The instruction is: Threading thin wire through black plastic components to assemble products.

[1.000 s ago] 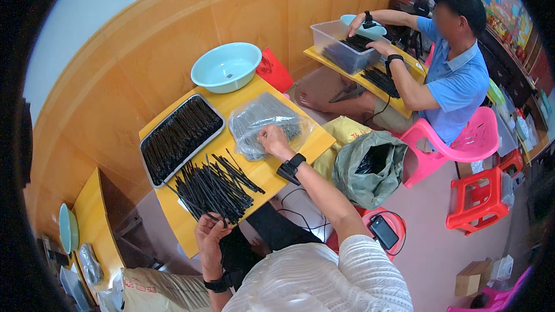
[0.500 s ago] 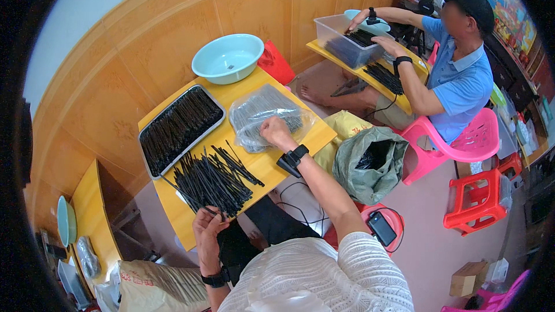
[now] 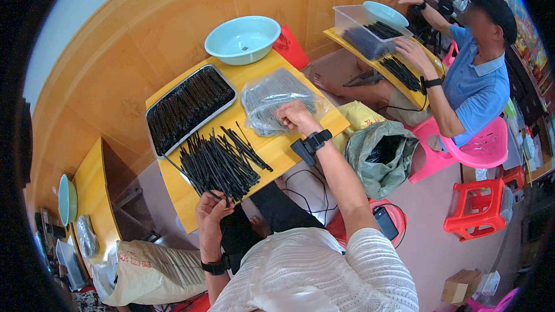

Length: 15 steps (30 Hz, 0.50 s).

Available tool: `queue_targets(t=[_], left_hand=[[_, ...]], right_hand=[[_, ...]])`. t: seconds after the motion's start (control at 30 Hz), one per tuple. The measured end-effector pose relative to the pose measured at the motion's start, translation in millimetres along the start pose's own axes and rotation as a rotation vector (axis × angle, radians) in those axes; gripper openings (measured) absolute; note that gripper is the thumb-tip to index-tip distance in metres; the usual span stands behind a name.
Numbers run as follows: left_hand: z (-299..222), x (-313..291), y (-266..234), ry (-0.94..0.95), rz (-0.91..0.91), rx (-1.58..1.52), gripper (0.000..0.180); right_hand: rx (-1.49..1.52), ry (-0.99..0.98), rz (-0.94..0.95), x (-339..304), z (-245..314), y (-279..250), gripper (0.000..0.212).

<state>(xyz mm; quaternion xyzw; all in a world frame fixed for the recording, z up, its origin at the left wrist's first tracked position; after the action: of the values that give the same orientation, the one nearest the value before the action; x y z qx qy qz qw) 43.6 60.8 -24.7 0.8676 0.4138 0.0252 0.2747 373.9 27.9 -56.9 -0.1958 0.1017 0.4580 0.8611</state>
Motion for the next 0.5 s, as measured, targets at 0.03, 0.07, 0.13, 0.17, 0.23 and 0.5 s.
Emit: queue_targets(t=[0.03,0.07,0.13,0.17,0.23,0.5], left_hand=[[0,-1,-1,0.001,-0.004,-0.001,0.009],[2,-1,-3,-0.011,-0.014,0.007,0.009],[3,-2,-5,-0.025,-0.023,0.015,0.009],[3,-2,-4,-0.015,-0.025,0.014,0.009],[2,-2,-4,-0.009,-0.029,0.014,0.009],[2,-2,-8,-0.013,-0.031,-0.002,0.009]], right_hand=[[0.011,0.034,-0.009,-3,0,-1,0.008],[0.009,0.034,-0.006,-3,-2,-2,0.008],[0.146,0.071,0.096,-5,-10,3,0.009],[0.145,0.071,0.095,-4,-11,0,0.009],[0.226,0.143,0.166,-6,-18,3,0.012],[0.229,0.173,0.192,-45,-34,-14,0.009]])
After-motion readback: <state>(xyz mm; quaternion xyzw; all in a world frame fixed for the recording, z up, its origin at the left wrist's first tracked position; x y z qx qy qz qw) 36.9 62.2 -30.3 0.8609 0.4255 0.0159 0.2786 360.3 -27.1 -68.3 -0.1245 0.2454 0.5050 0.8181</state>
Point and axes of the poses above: each hand's wrist, its own x-axis towards the middle knuckle, its own y-axis out of the palm, z = x × y, the point moved 10 cm from there along x, towards the middle knuckle, and after that the axes turned 13 degrees about -x, right-handed, at the moved point
